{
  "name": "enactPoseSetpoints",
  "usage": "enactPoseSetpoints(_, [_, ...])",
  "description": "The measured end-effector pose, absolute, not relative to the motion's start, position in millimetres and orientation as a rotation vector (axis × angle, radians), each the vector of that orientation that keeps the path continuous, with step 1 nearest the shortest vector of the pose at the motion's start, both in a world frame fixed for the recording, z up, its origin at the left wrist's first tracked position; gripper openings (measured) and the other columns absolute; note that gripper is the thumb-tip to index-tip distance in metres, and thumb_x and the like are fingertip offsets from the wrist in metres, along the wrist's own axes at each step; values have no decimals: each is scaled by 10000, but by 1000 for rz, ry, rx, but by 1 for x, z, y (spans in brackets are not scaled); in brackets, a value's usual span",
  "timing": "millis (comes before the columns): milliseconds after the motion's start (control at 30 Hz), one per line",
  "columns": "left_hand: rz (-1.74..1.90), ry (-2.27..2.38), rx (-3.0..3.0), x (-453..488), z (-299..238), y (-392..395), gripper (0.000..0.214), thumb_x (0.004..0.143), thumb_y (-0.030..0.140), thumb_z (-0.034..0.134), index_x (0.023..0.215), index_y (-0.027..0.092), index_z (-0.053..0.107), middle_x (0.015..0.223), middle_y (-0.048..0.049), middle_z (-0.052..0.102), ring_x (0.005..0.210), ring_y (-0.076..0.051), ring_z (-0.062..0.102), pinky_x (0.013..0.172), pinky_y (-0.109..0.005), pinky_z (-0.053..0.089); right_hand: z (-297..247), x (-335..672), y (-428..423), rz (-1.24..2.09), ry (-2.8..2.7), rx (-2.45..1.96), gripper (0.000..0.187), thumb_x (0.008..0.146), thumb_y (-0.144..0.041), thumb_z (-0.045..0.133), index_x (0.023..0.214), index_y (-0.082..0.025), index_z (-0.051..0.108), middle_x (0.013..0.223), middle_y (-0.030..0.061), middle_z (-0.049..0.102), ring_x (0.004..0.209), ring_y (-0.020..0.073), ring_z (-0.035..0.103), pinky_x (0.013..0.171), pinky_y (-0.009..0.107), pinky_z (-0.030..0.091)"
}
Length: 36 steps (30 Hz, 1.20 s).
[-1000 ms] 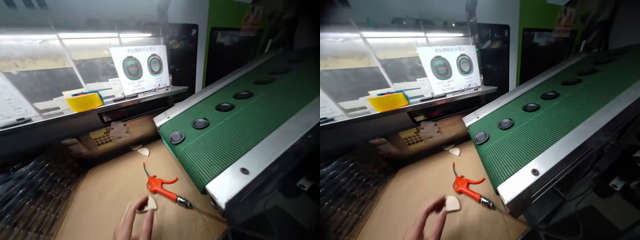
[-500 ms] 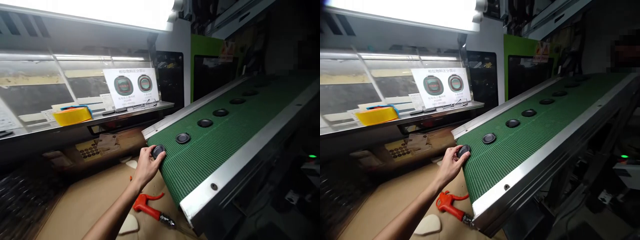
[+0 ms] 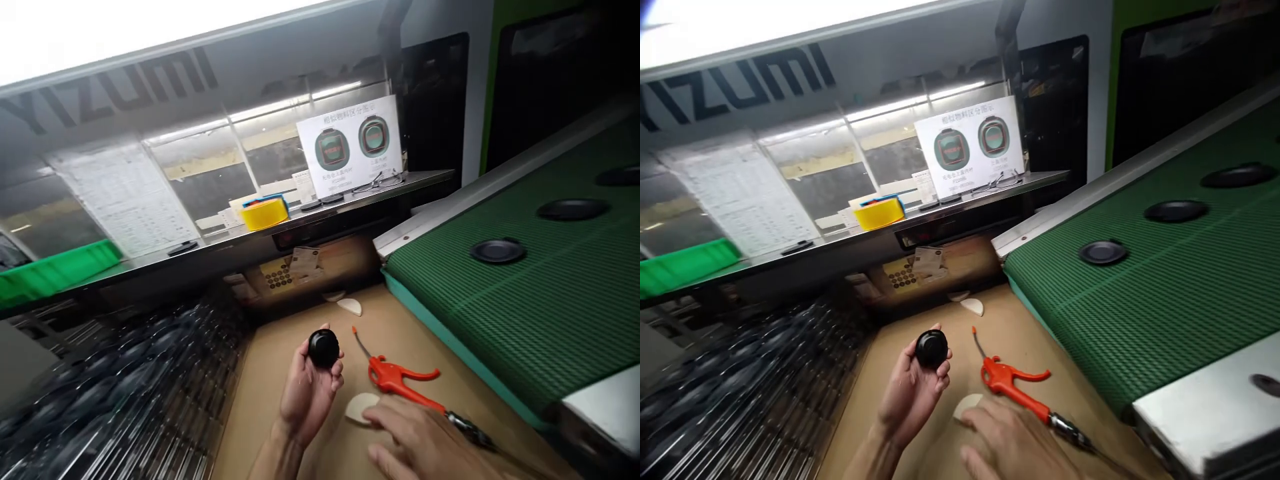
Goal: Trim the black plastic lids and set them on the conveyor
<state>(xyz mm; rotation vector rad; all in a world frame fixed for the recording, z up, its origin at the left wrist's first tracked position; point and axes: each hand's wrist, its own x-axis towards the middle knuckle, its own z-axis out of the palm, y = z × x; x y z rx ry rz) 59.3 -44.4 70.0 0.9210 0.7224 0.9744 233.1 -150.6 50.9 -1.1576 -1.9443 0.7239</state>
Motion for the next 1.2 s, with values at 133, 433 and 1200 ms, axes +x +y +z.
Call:
enactPoseSetpoints(133, [951,559,582,27,57,-50,505,985,399,351,1456,216,372,916,-85,594,686,-133,524,589,-214,411,21,206,-113,242,-2253,-1651,247,855,-158,619,1098,-200,635,1072,95,615,992,329,615,829,489,524])
enactPoseSetpoints(433, [943,462,435,6,40,-44,488,1015,457,362,1402,166,423,1012,-145,620,708,-156,584,594,-221,440,17,194,-79,349,-2376,-1664,75,926,-245,568,875,-192,581,921,50,556,871,264,575,746,426,464])
enactPoseSetpoints(1200, [800,503,484,31,16,-59,442,1012,421,409,1197,109,662,960,-96,634,726,-162,584,663,-275,480,19,209,-83,255,-1964,-1145,281,1025,-223,474,1284,-177,573,1008,73,597,840,188,613,751,313,516])
